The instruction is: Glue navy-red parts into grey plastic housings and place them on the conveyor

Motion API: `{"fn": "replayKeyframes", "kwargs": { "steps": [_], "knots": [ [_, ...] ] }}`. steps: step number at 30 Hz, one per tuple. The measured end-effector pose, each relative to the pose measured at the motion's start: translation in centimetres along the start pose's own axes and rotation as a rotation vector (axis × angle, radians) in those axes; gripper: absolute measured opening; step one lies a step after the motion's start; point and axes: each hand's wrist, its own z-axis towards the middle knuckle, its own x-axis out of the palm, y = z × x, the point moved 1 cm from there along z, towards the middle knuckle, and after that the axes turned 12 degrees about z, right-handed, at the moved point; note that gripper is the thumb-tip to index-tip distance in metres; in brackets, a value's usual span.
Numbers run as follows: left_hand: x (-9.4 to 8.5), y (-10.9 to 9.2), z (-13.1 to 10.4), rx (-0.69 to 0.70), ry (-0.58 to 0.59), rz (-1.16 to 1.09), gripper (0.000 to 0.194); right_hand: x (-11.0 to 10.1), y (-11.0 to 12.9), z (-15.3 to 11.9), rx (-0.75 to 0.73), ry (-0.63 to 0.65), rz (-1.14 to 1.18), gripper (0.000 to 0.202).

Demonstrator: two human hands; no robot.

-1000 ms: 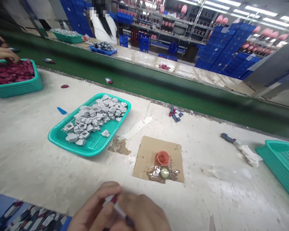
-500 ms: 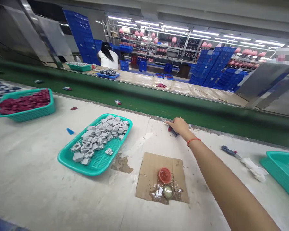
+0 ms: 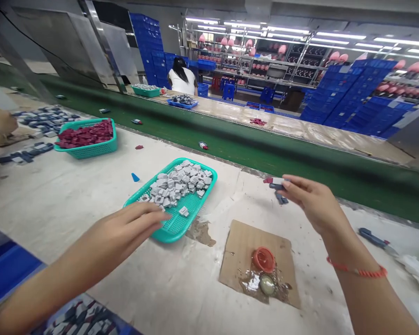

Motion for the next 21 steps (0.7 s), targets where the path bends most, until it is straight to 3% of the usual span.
{"fn": "replayKeyframes", "kwargs": {
  "steps": [1, 3, 5, 9, 13, 15, 17, 21],
  "knots": [
    [0.7, -0.2, 2.5, 0.054, 0.147, 0.05, 0.04, -0.4, -0.3, -1.6, 0.019, 0.017, 0.072, 0.022],
    [1.9, -0.2, 6.4, 0.107, 0.261, 0.06, 0.035, -1.1, -1.2, -4.8, 0.099, 0.025, 0.245, 0.027],
    [2.9, 0.0, 8.4, 0.11, 0.294, 0.028, 0.027, -1.8, -2.4, -7.8, 0.214, -0.026, 0.441, 0.043],
    [3.4, 0.7, 7.6, 0.021, 0.255, -0.11, 0.021, -3.1, -4.7, -12.1, 0.341, -0.132, 0.582, 0.061],
    [3.4, 1.1, 4.8, -0.245, 0.142, -0.412, 0.029, -4.3, -6.3, -14.2, 0.352, -0.155, 0.539, 0.064],
    [3.7, 1.1, 3.9, -0.393, 0.154, -0.532, 0.035, -4.6, -6.5, -14.1, 0.328, -0.15, 0.473, 0.066],
    [4.1, 1.0, 3.8, -0.454, 0.207, -0.574, 0.033, -4.5, -6.2, -12.6, 0.209, -0.134, 0.298, 0.065],
    [4.1, 0.7, 4.9, -0.46, 0.287, -0.635, 0.022, -2.6, -5.3, -5.9, -0.073, -0.049, -0.294, 0.042]
  ]
}}
